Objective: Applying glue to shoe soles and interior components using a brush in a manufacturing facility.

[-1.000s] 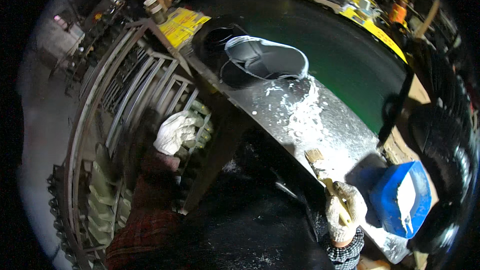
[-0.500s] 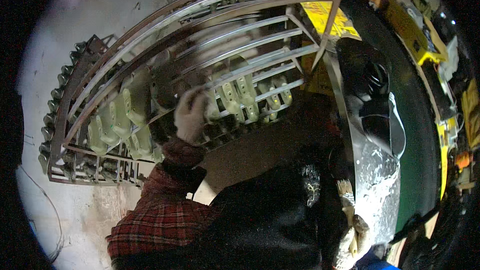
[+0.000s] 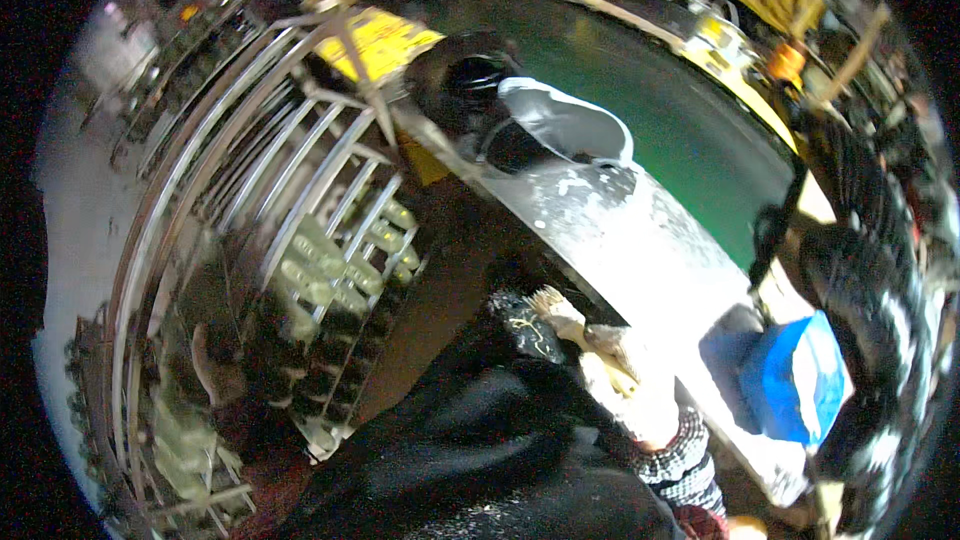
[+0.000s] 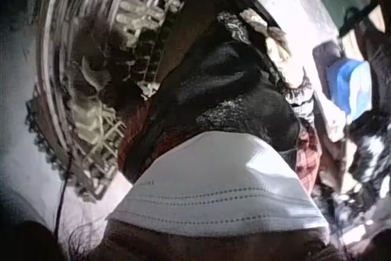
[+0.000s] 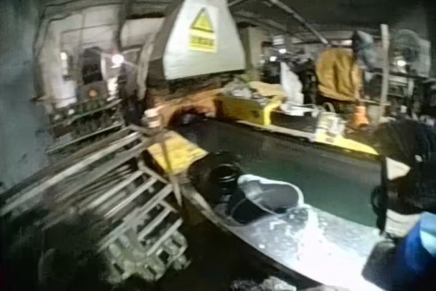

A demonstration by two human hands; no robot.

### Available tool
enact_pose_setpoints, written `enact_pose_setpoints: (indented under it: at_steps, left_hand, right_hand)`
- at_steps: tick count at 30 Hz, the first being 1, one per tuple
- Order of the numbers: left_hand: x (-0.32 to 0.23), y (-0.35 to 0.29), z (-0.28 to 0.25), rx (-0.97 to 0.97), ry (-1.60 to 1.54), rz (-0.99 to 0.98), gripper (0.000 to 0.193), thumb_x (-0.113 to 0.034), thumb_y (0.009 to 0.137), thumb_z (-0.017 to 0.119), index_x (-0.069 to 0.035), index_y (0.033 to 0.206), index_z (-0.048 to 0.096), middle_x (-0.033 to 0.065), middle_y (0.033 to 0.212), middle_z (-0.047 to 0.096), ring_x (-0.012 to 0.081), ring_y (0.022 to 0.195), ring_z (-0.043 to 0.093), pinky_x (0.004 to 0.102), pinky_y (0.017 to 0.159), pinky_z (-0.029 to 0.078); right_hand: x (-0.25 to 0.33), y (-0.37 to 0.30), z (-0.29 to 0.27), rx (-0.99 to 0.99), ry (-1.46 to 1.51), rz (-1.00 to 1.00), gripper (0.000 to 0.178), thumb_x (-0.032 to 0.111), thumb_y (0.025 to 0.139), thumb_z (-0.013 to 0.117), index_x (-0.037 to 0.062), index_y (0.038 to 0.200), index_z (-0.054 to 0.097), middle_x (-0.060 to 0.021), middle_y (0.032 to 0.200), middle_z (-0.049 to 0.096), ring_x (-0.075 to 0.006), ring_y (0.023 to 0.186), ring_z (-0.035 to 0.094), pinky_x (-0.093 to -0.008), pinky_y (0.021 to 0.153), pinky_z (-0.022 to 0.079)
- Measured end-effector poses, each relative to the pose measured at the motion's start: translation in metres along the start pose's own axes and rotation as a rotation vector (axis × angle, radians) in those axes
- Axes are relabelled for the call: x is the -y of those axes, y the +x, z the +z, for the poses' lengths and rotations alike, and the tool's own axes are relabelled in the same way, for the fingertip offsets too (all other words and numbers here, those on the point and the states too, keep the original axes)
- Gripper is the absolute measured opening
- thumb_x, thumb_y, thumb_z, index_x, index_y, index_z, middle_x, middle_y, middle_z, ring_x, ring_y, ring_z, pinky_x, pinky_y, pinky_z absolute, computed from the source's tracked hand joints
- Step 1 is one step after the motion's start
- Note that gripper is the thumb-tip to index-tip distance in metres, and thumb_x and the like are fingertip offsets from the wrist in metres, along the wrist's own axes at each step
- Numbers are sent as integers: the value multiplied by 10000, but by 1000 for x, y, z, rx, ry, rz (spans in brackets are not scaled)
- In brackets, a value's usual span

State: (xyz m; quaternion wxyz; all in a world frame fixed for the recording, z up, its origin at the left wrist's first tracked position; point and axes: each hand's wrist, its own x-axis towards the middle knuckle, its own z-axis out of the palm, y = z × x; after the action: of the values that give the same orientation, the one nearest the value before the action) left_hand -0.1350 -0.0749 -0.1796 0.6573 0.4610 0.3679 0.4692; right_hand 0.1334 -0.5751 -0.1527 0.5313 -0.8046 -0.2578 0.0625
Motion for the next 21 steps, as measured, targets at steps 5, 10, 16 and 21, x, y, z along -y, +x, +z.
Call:
enact_pose_setpoints:
  at_steps: [5,10,16,21]
  left_hand:
    - [79,-33,78,351,81,356,492,-324,952,531,-1,1316,463,233,1233,544,317,1040,587,443,889,517]
    - [30,-136,254,1096,-321,-607,836,-479,853,574,112,1388,323,337,1247,514,446,991,604,529,826,542]
    - [76,-204,340,1235,-203,-981,743,-478,895,513,94,1348,372,311,1154,603,359,831,702,445,505,614]
    - [128,-227,330,1101,-160,-1035,705,-453,920,478,86,1362,369,348,1199,543,468,1038,598,614,841,516]
  right_hand:
    - [34,-13,-72,-245,-129,-82,217,84,866,671,-32,1043,626,-112,976,673,-203,868,639,-307,787,517]
    - [34,-81,-191,-1202,-493,-173,296,212,997,517,-34,1108,639,-79,992,648,-113,834,609,-228,746,488]
    - [-15,-153,-256,-1132,-444,354,290,304,914,638,23,851,669,-3,644,576,-83,587,492,-259,556,398]
    - [-53,-162,-269,-956,-486,473,263,293,884,666,31,899,694,-37,647,607,-114,585,547,-285,578,448]
